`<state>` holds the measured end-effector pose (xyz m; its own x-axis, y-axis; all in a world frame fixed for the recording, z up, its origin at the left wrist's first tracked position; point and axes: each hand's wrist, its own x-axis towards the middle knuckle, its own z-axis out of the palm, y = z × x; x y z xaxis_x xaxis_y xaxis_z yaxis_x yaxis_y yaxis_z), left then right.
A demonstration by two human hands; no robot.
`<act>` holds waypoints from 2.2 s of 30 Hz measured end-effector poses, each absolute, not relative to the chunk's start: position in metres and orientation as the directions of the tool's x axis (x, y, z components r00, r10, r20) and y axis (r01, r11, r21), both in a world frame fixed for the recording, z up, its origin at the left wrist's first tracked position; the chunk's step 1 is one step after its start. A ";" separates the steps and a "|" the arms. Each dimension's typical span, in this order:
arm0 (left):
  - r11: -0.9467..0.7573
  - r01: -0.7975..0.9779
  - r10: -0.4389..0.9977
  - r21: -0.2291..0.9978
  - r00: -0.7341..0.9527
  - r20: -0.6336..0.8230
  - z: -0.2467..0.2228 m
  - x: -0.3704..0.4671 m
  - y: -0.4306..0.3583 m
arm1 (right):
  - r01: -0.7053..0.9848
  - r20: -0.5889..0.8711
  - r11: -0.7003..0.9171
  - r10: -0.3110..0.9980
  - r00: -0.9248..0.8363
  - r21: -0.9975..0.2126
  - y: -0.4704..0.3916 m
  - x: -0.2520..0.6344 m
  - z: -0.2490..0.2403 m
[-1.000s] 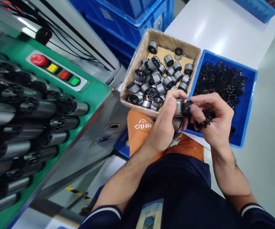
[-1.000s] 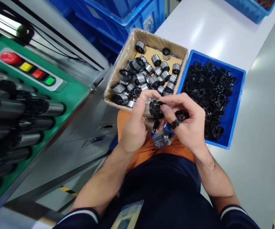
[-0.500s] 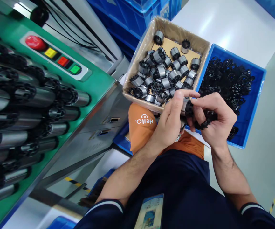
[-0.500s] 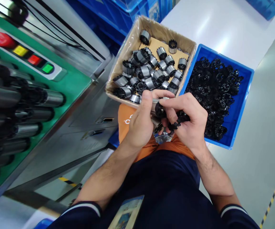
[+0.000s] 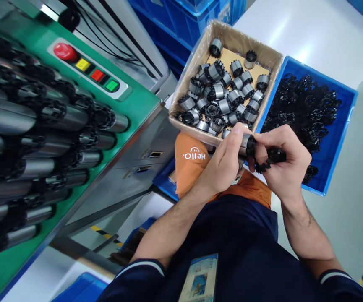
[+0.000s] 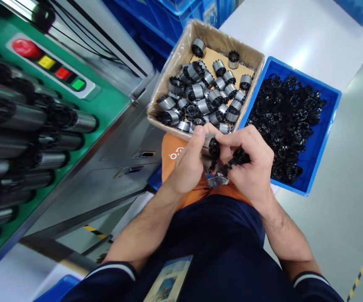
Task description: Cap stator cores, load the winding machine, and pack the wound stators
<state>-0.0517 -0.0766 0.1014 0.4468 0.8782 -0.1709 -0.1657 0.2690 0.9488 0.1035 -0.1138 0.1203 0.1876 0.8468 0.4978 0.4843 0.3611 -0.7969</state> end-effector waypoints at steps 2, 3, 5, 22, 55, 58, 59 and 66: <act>0.260 -0.181 0.875 0.949 0.460 -0.152 0.103 -0.053 -0.079 | 0.495 0.492 0.359 0.854 0.167 -0.792 -0.114 0.103 0.122; 0.257 -0.187 0.869 0.948 0.475 -0.142 0.104 -0.053 -0.080 | 0.494 0.495 0.364 0.853 0.162 -0.789 -0.115 0.102 0.122; 0.244 -0.198 0.870 0.949 0.476 -0.124 0.105 -0.054 -0.081 | 0.471 0.462 0.336 0.869 0.180 -0.816 -0.116 0.101 0.122; 0.271 -0.333 0.882 0.903 0.462 -0.094 0.077 -0.065 -0.075 | 0.491 0.103 0.107 0.994 -0.035 -0.864 -0.110 0.142 0.112; 0.365 -0.398 0.859 0.842 0.493 -0.139 0.105 -0.059 -0.096 | 0.438 0.284 0.218 0.954 0.091 -0.872 -0.126 0.118 0.140; 0.343 -0.368 0.862 0.864 0.489 -0.133 0.106 -0.059 -0.098 | 0.431 0.268 0.186 0.954 0.138 -0.883 -0.126 0.114 0.137; 0.331 -0.362 0.863 0.872 0.489 -0.125 0.106 -0.059 -0.098 | 0.425 0.262 0.178 0.954 0.148 -0.888 -0.126 0.112 0.136; 0.334 -0.350 0.849 0.875 0.516 -0.118 0.103 -0.061 -0.098 | 0.455 0.291 0.209 0.950 0.118 -0.866 -0.123 0.111 0.134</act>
